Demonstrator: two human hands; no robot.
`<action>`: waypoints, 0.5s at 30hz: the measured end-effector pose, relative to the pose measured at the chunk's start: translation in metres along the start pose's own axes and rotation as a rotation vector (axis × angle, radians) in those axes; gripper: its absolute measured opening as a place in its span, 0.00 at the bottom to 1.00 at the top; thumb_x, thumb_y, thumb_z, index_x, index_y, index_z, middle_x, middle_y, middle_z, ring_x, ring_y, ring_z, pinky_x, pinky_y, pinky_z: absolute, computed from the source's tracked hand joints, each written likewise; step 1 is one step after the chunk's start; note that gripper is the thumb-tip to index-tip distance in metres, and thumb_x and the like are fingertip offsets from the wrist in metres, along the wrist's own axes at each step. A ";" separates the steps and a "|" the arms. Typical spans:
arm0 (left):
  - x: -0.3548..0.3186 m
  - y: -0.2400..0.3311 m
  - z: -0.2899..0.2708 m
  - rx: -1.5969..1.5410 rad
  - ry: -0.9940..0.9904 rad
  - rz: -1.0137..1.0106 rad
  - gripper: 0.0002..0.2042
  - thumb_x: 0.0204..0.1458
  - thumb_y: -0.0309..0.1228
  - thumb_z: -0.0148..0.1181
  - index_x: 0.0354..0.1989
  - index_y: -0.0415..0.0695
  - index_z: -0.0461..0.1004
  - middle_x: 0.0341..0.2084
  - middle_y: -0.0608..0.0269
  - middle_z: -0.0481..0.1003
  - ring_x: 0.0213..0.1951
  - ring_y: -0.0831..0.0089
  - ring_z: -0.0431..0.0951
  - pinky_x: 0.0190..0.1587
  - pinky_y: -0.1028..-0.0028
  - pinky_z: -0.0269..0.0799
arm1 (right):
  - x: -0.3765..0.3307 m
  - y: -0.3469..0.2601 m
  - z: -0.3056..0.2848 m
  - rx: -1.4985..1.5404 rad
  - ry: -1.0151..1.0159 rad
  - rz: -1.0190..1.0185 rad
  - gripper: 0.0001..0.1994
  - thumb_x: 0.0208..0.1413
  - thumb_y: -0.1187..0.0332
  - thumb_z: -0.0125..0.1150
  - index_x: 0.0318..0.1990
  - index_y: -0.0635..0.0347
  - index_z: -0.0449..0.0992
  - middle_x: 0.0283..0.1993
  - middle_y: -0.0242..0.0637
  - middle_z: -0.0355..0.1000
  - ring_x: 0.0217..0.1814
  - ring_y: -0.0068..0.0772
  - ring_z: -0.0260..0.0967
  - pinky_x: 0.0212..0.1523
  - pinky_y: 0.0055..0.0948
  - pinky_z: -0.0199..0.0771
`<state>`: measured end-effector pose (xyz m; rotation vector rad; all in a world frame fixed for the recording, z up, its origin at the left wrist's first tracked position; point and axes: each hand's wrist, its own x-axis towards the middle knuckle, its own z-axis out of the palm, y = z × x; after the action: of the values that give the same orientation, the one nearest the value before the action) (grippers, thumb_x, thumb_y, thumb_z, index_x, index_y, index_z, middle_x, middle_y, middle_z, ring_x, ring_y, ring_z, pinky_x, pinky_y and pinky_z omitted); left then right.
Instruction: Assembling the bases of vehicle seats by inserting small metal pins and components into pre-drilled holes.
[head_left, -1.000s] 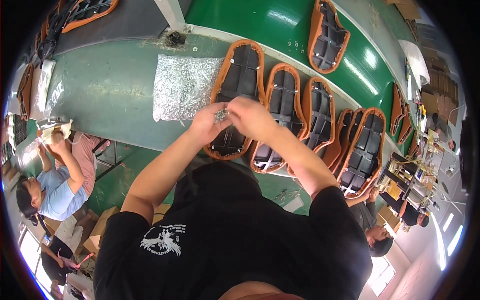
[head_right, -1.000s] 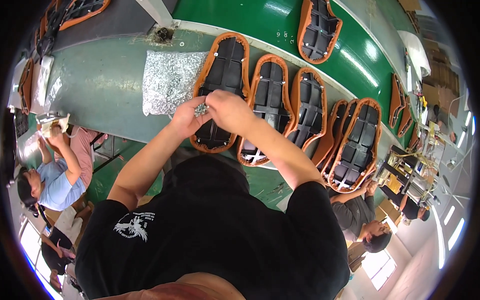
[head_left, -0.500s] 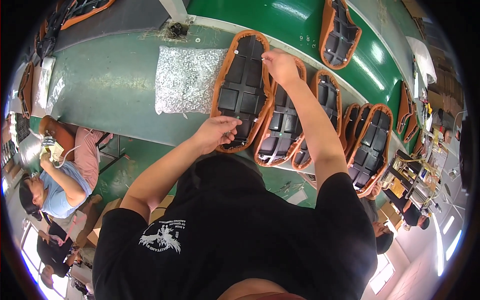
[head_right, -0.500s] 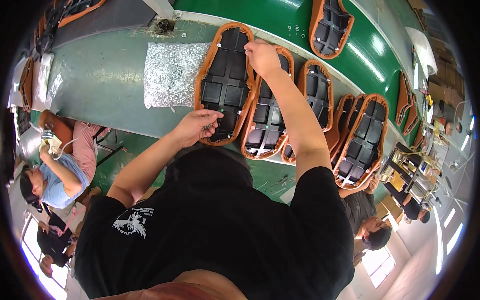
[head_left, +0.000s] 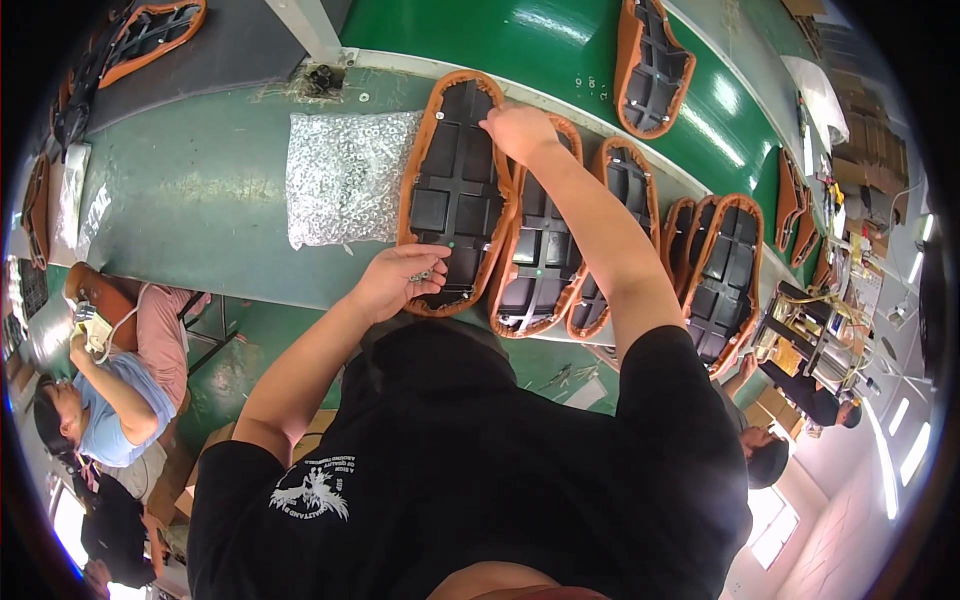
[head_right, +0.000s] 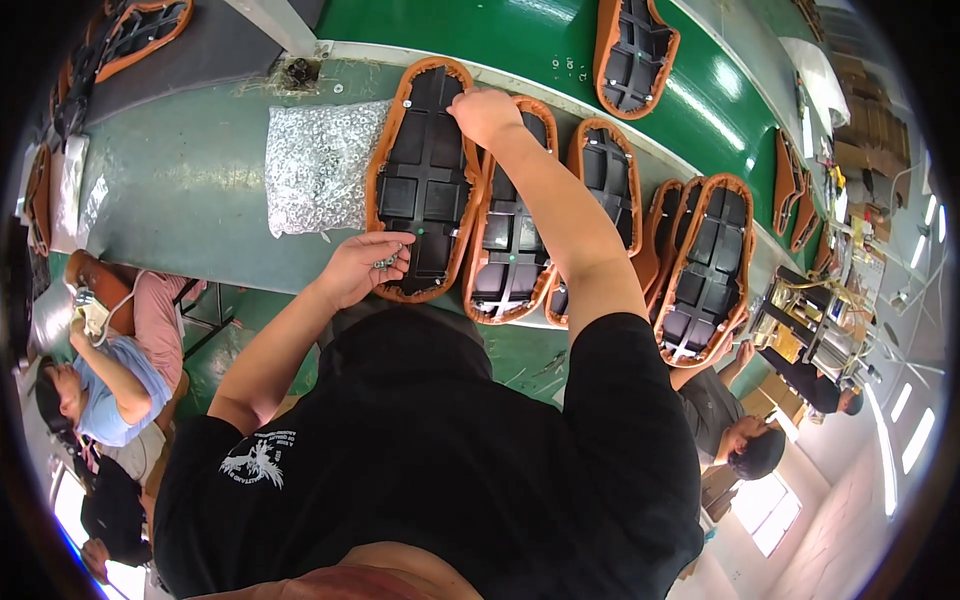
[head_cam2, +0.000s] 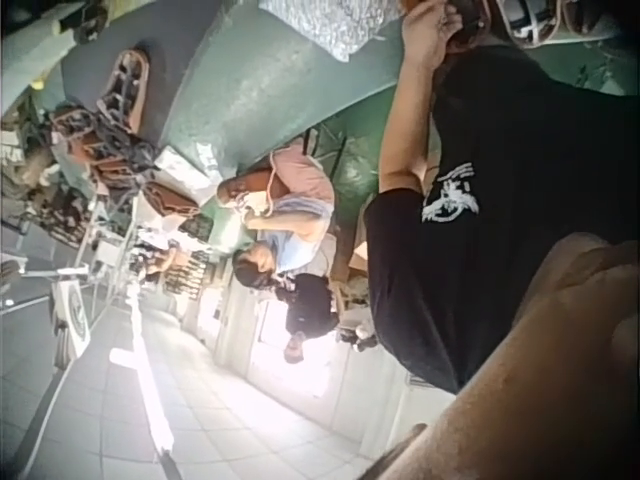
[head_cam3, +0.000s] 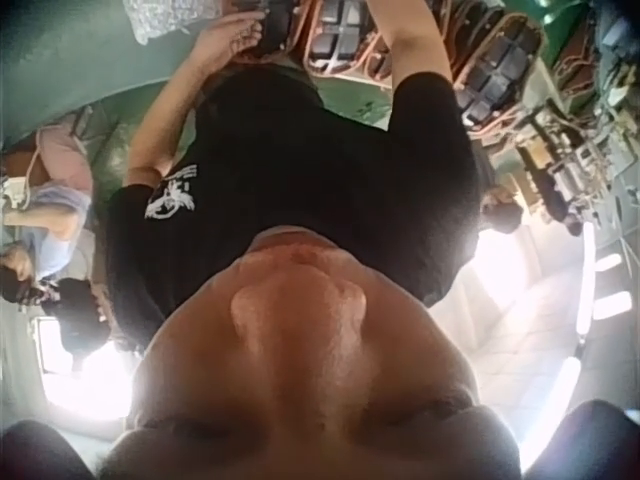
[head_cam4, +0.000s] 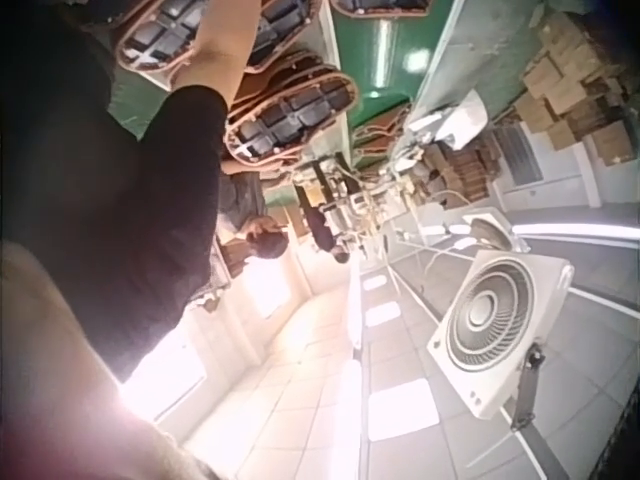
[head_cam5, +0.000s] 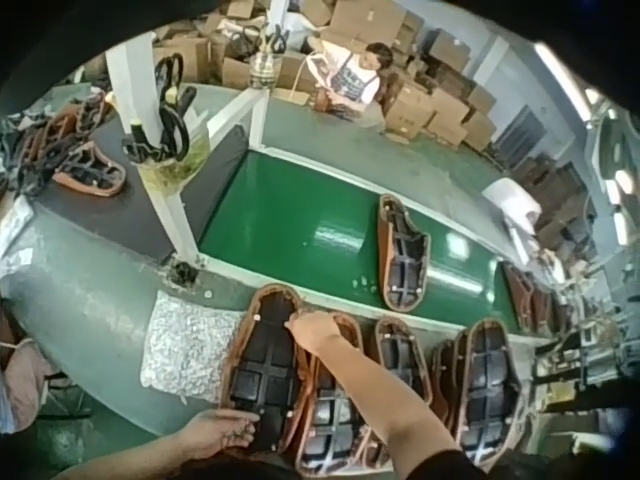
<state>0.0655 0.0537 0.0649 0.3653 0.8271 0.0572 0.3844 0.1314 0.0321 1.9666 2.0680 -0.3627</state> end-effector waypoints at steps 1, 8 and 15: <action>0.001 -0.001 0.000 0.003 -0.002 -0.001 0.13 0.65 0.28 0.55 0.54 0.35 0.76 0.37 0.60 0.76 0.39 0.71 0.79 0.43 0.73 0.78 | 0.001 -0.004 -0.004 0.000 0.001 0.004 0.19 0.68 0.55 0.51 0.40 0.60 0.82 0.45 0.46 0.79 0.48 0.49 0.79 0.47 0.45 0.80; 0.007 -0.014 -0.013 -0.066 0.042 0.002 0.12 0.64 0.33 0.60 0.49 0.39 0.77 0.34 0.66 0.76 0.36 0.78 0.77 0.38 0.77 0.76 | -0.016 -0.015 0.001 0.011 0.084 0.071 0.11 0.60 0.68 0.54 0.45 0.63 0.76 0.48 0.49 0.78 0.50 0.47 0.79 0.46 0.42 0.81; -0.008 -0.011 -0.004 -0.123 0.073 0.007 0.11 0.66 0.31 0.55 0.49 0.38 0.77 0.35 0.65 0.76 0.36 0.75 0.77 0.41 0.75 0.77 | -0.046 -0.023 -0.008 0.185 -0.003 0.145 0.08 0.52 0.70 0.56 0.36 0.61 0.78 0.41 0.47 0.78 0.43 0.51 0.78 0.44 0.46 0.80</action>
<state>0.0564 0.0433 0.0643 0.2517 0.8903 0.1283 0.3632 0.0905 0.0564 2.2047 1.9363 -0.5425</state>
